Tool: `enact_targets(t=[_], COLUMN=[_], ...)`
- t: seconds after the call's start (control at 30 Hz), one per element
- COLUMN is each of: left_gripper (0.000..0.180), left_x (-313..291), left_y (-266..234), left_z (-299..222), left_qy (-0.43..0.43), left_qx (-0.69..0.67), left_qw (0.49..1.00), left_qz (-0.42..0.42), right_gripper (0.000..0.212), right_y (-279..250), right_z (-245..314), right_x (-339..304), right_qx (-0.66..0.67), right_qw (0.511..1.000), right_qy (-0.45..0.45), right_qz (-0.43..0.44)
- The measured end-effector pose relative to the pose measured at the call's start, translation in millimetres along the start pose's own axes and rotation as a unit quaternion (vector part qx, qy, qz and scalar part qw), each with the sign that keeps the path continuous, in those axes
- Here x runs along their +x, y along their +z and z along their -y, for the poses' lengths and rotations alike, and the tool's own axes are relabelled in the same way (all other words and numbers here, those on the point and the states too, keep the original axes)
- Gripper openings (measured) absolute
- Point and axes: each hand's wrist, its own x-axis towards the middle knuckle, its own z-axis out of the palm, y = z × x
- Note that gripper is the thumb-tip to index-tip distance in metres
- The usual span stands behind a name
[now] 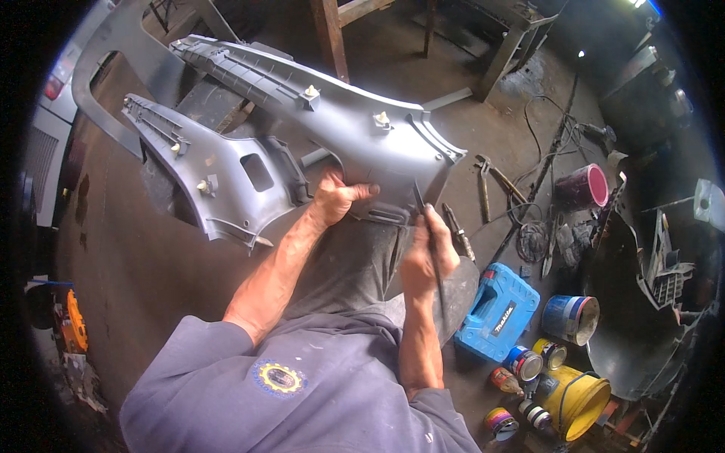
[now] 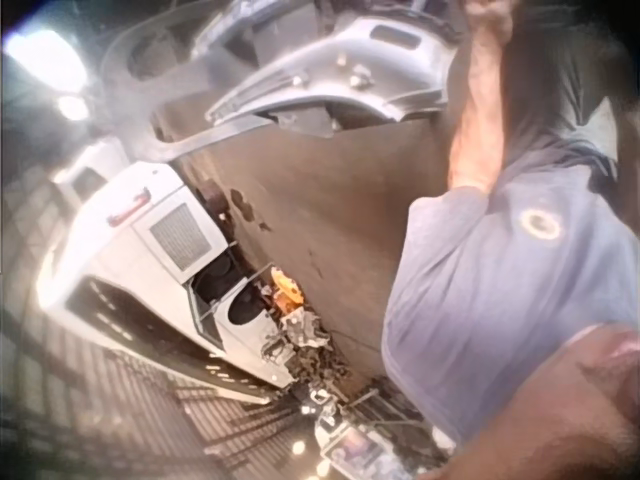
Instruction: The person uses a soldering iron to heat and soften a section of a grey plastic car bumper, then uses a utility knife to trim and shape the softened plastic. The person repeatedly heats and cuts the same area to refine the edge.
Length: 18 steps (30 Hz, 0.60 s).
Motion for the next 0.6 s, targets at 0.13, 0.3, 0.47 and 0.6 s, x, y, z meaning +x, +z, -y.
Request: enact_targets(t=[0.13, 0.3, 0.47, 0.6], left_gripper=[0.014, 0.039, 0.034, 0.028], left_x=[14.3, 14.3, 9.1, 7.3], left_y=[-13.2, -6.4, -1.2, 1.6], left_z=[3.4, -1.4, -17.5, -17.6], left_qy=[-0.063, -0.047, -0.102, -0.08], left_qx=[0.093, 0.047, 0.008, 0.016], left_qw=[0.994, 0.998, 0.995, 0.997], left_qz=[-0.012, 0.002, 0.022, 0.003], right_gripper=[0.02, 0.016, 0.026, 0.032], right_y=[-52.8, -62.8, -57.8, -24.0], right_z=[52.1, 11.9, 4.9, -10.0], right_x=[3.2, -0.1, 2.1, 7.3], right_qx=[0.142, 0.157, 0.178, 0.191], right_qw=[0.984, 0.979, 0.973, 0.971], right_qy=[-0.031, 0.123, 0.125, 0.129], right_qz=[-0.104, 0.048, 0.078, 0.063])
